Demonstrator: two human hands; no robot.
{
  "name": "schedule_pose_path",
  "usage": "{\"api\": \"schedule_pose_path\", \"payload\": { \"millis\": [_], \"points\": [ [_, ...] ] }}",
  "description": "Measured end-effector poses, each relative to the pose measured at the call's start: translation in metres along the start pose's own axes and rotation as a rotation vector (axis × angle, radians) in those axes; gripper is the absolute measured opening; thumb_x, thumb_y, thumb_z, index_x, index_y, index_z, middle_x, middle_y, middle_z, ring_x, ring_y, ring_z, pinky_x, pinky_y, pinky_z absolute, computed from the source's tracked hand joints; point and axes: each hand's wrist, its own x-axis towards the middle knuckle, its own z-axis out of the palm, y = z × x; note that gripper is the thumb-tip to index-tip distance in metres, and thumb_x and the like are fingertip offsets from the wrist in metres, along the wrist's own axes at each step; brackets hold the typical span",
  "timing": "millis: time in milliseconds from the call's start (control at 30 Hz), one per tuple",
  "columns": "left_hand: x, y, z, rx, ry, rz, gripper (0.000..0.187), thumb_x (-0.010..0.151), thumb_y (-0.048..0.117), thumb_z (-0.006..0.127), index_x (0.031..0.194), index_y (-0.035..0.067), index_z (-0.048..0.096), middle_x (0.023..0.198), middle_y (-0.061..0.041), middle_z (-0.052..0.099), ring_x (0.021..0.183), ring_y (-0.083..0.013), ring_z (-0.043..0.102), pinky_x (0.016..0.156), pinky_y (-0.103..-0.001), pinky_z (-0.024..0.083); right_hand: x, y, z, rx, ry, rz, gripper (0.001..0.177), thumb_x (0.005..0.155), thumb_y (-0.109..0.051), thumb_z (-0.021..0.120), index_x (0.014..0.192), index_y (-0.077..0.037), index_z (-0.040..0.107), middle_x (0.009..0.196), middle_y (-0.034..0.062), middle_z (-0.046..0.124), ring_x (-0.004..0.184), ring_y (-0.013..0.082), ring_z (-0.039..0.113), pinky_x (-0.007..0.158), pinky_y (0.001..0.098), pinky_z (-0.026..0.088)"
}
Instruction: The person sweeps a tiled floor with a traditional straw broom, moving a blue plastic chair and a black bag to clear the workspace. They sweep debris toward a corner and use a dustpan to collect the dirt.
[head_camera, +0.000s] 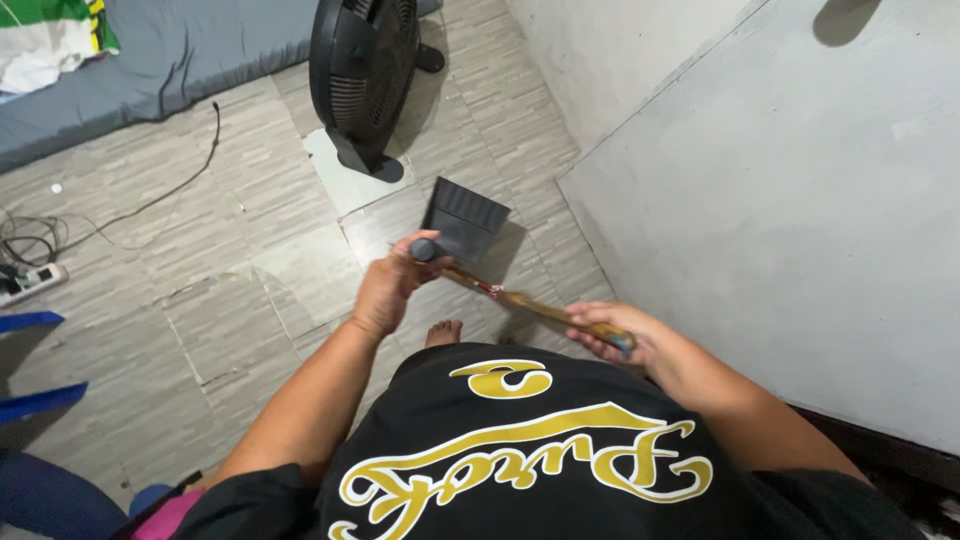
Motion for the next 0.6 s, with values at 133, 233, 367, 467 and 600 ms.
{"api": "schedule_pose_path", "payload": {
  "millis": [133, 233, 367, 467, 600],
  "points": [
    [-0.01, 0.013, 0.005, -0.112, 0.187, -0.048, 0.05, 0.091, 0.051, 0.066, 0.113, 0.007, 0.06, 0.112, -0.007, 0.069, 0.097, -0.0302, 0.074, 0.09, -0.045, 0.062, -0.017, 0.008, -0.032, 0.005, 0.096, 0.014, 0.057, 0.084, -0.012, 0.07, 0.137, -0.019, 0.049, 0.09, 0.0108, 0.073, 0.058, 0.0113, 0.06, 0.045, 0.0207, 0.05],
    [-0.013, 0.006, 0.008, -0.077, 0.39, -0.086, 0.042, 0.091, 0.038, 0.077, 0.097, 0.011, 0.045, 0.106, -0.003, 0.066, 0.081, -0.0253, 0.068, 0.08, -0.047, 0.062, -0.018, 0.01, -0.046, 0.074, 0.053, -0.037, 0.063, 0.086, -0.009, 0.069, 0.144, -0.015, 0.044, 0.091, 0.0113, 0.071, 0.06, 0.0105, 0.061, 0.046, 0.021, 0.051],
    [-0.024, -0.012, -0.002, 0.023, 0.585, -0.236, 0.041, 0.089, 0.019, 0.076, 0.116, 0.018, 0.045, 0.088, 0.002, 0.055, 0.068, -0.0122, 0.053, 0.068, -0.036, 0.056, -0.016, 0.009, -0.063, 0.152, 0.082, -0.138, 0.062, 0.088, -0.007, 0.065, 0.145, -0.011, 0.042, 0.096, 0.0131, 0.069, 0.064, 0.0108, 0.062, 0.048, 0.0202, 0.053],
    [-0.04, -0.029, -0.018, 0.113, 0.605, -0.343, 0.047, 0.084, 0.002, 0.067, 0.123, 0.018, 0.045, 0.087, 0.004, 0.052, 0.065, -0.0109, 0.052, 0.064, -0.032, 0.053, -0.005, 0.012, -0.068, 0.239, 0.115, -0.117, 0.056, 0.092, -0.008, 0.06, 0.145, -0.014, 0.041, 0.096, 0.0121, 0.068, 0.065, 0.01, 0.061, 0.049, 0.0192, 0.052],
    [-0.054, -0.064, -0.042, 0.255, 0.599, -0.448, 0.054, 0.081, -0.006, 0.06, 0.128, 0.015, 0.046, 0.088, 0.002, 0.053, 0.066, -0.0112, 0.052, 0.062, -0.031, 0.052, 0.019, 0.028, -0.07, 0.199, 0.119, -0.042, 0.048, 0.095, -0.007, 0.054, 0.14, -0.019, 0.044, 0.082, 0.0055, 0.057, 0.057, 0.0089, 0.051, 0.042, 0.0202, 0.044]
  ]
}}
